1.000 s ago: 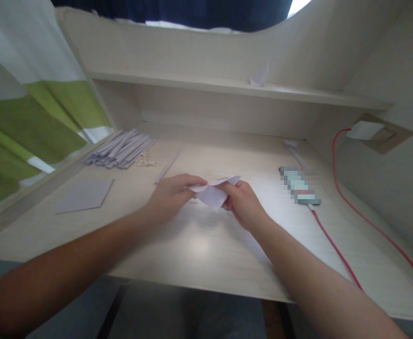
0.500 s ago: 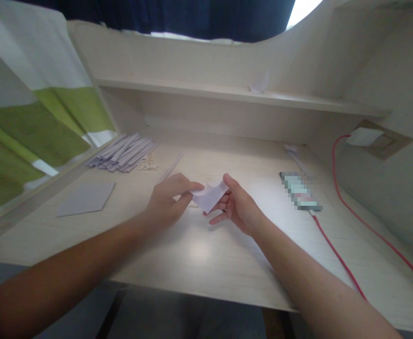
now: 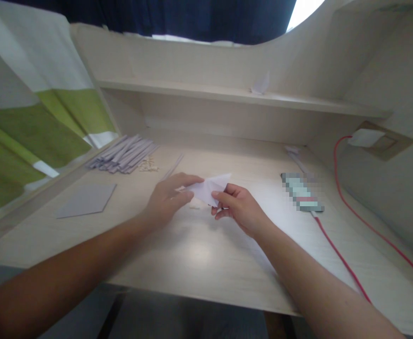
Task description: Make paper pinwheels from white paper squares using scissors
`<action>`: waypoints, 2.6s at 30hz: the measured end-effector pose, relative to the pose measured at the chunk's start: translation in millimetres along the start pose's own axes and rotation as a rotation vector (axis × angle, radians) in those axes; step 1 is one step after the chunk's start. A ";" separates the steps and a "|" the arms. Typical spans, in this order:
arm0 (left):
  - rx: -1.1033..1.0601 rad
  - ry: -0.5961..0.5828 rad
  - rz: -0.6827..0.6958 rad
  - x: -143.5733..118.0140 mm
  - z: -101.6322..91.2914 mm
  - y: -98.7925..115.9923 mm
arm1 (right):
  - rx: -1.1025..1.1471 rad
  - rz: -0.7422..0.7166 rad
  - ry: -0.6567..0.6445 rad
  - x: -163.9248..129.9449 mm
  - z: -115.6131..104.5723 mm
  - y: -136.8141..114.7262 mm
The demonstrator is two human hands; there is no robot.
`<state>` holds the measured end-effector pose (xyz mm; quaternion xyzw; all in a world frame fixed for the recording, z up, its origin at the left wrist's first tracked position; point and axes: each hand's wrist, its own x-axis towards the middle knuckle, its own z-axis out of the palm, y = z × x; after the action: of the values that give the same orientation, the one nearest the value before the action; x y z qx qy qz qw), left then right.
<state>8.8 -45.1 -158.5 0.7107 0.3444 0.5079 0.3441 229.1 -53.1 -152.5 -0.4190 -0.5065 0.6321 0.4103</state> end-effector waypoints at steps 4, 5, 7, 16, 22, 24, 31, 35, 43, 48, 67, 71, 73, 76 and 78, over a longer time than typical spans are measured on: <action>-0.001 0.048 -0.171 7.2 2.8 -0.8 | -0.229 -0.084 0.039 -1.2 1.9 2.3; 0.013 0.025 -0.191 8.9 3.3 -1.4 | -0.268 -0.100 0.036 -1.8 2.5 2.6; 0.026 -0.045 -0.222 11.1 3.6 -2.5 | -0.304 -0.121 0.015 -2.9 3.6 2.6; -0.102 0.017 -0.284 12.3 0.8 2.4 | -0.205 -0.067 -0.008 -2.9 2.6 -1.3; -0.193 0.040 -0.321 15.2 3.5 6.1 | -0.250 -0.136 0.037 -1.2 -0.6 2.8; -0.226 0.013 -0.332 15.0 4.7 4.8 | -0.248 -0.165 0.073 -0.2 -1.8 5.2; -0.265 -0.019 -0.281 15.2 2.4 5.5 | -0.248 -0.189 0.118 -0.6 -1.0 4.8; -0.249 0.024 -0.257 16.2 0.6 6.0 | -0.312 -0.187 0.112 -3.0 1.1 -0.3; -0.246 0.050 -0.266 14.9 -0.7 5.4 | -0.321 -0.177 0.141 -2.8 3.0 -3.8; -0.298 0.072 -0.286 14.2 -0.6 2.7 | -0.324 -0.189 0.147 -3.7 3.6 -4.4; -0.062 -0.094 -0.258 14.4 1.0 -3.6 | -0.165 -0.224 0.182 2.6 -5.6 6.5; -0.078 -0.079 -0.272 14.7 1.3 -3.2 | -0.162 -0.234 0.179 1.4 -4.6 5.3; -0.089 -0.090 -0.280 14.8 1.8 -3.3 | -0.146 -0.248 0.181 1.1 -4.4 4.8; -0.095 -0.210 -0.300 13.2 3.6 -4.8 | -0.097 -0.272 0.199 1.6 -5.8 4.9; -0.107 -0.302 -0.299 11.4 5.2 -5.8 | -0.062 -0.282 0.220 2.6 -7.5 5.5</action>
<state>15.8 -33.3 -159.1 0.7002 0.3632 0.3565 0.5007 234.8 -49.3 -159.2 -0.4230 -0.5315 0.5028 0.5346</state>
